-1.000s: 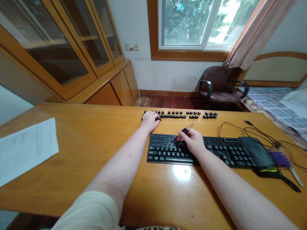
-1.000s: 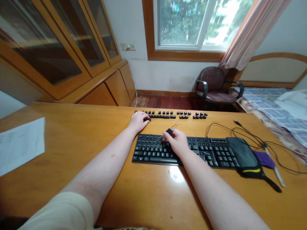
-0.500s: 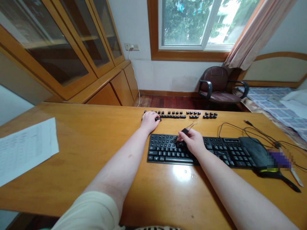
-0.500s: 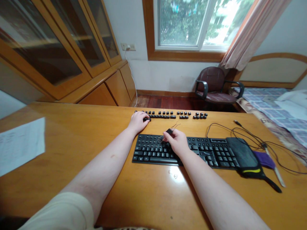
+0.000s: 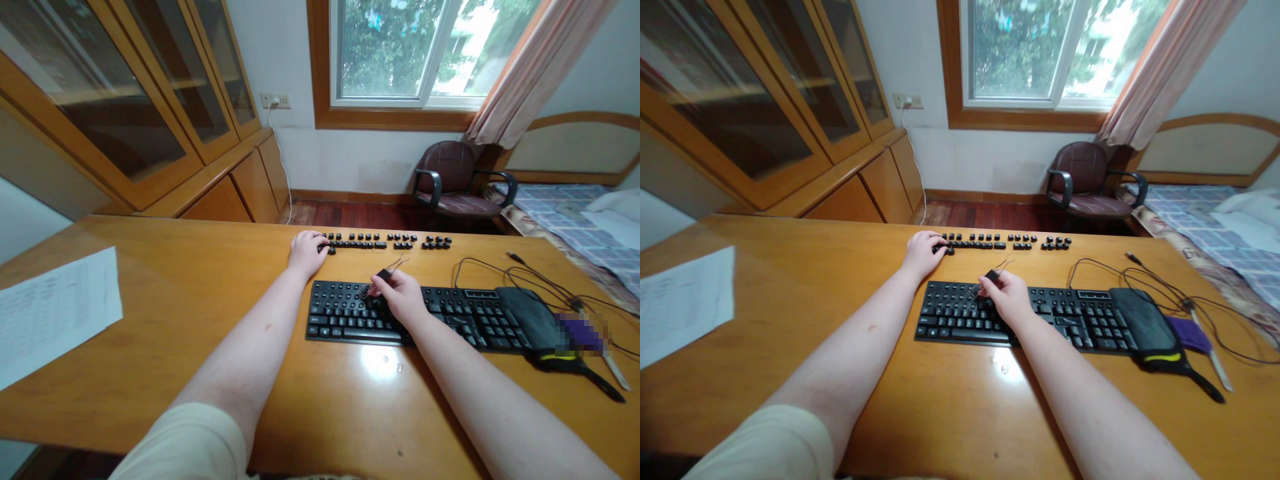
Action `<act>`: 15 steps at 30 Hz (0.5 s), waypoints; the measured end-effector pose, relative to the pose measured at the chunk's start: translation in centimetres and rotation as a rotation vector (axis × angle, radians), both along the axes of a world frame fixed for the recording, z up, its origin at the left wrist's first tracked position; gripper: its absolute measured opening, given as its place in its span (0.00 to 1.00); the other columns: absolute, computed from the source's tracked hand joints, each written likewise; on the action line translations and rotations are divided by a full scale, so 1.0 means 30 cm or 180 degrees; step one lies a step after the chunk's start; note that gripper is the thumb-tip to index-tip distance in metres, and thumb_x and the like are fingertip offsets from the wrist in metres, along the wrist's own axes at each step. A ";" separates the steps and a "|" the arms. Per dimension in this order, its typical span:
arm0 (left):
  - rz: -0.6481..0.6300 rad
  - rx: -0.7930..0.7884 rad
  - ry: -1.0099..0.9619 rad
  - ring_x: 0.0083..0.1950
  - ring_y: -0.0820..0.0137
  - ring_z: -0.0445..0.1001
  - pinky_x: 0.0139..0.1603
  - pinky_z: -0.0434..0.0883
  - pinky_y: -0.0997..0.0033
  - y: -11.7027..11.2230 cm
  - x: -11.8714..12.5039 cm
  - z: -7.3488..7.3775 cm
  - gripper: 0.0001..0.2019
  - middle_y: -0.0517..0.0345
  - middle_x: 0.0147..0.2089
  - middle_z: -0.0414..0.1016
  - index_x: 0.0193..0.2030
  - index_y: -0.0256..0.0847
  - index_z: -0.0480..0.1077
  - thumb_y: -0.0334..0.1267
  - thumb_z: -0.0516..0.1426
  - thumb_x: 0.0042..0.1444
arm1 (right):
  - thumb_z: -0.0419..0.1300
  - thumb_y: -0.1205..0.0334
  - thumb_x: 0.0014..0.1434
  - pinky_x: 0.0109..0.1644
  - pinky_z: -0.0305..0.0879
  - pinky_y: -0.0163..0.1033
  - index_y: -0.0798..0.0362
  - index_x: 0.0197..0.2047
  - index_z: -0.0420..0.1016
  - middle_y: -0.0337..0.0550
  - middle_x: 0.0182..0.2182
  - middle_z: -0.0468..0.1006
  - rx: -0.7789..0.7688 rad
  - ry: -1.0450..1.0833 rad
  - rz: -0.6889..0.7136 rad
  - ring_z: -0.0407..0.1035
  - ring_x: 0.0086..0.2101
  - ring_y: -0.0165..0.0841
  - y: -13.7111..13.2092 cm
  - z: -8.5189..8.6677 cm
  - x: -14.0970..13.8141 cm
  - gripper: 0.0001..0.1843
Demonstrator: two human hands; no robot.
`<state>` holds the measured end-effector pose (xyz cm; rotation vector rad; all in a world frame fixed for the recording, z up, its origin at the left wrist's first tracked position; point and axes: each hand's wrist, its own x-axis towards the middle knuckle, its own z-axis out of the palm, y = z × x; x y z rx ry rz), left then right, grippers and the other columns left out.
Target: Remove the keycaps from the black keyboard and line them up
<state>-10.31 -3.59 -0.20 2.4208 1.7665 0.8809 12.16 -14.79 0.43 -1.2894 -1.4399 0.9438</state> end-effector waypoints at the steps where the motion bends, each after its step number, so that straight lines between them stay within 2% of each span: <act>1: -0.0083 0.0017 0.0064 0.53 0.61 0.64 0.56 0.59 0.58 -0.001 0.009 -0.004 0.08 0.56 0.47 0.72 0.38 0.47 0.74 0.42 0.56 0.52 | 0.59 0.46 0.52 0.32 0.69 0.40 0.54 0.27 0.72 0.45 0.22 0.78 -0.0010 -0.0002 -0.0003 0.73 0.25 0.36 0.000 0.001 0.000 0.18; 6: -0.0305 0.0111 0.0172 0.53 0.59 0.63 0.57 0.57 0.56 0.006 0.034 -0.027 0.09 0.55 0.47 0.71 0.38 0.47 0.74 0.42 0.59 0.50 | 0.59 0.47 0.52 0.32 0.69 0.39 0.54 0.27 0.72 0.45 0.22 0.78 -0.0015 0.0044 0.0037 0.73 0.25 0.36 0.000 0.006 -0.001 0.17; 15: -0.0251 -0.0064 0.0236 0.53 0.60 0.63 0.57 0.57 0.56 0.012 0.033 -0.027 0.08 0.56 0.47 0.71 0.38 0.48 0.74 0.41 0.58 0.50 | 0.60 0.47 0.52 0.33 0.69 0.40 0.54 0.27 0.72 0.45 0.23 0.78 -0.0051 0.0014 0.0015 0.73 0.25 0.36 -0.002 0.008 0.000 0.17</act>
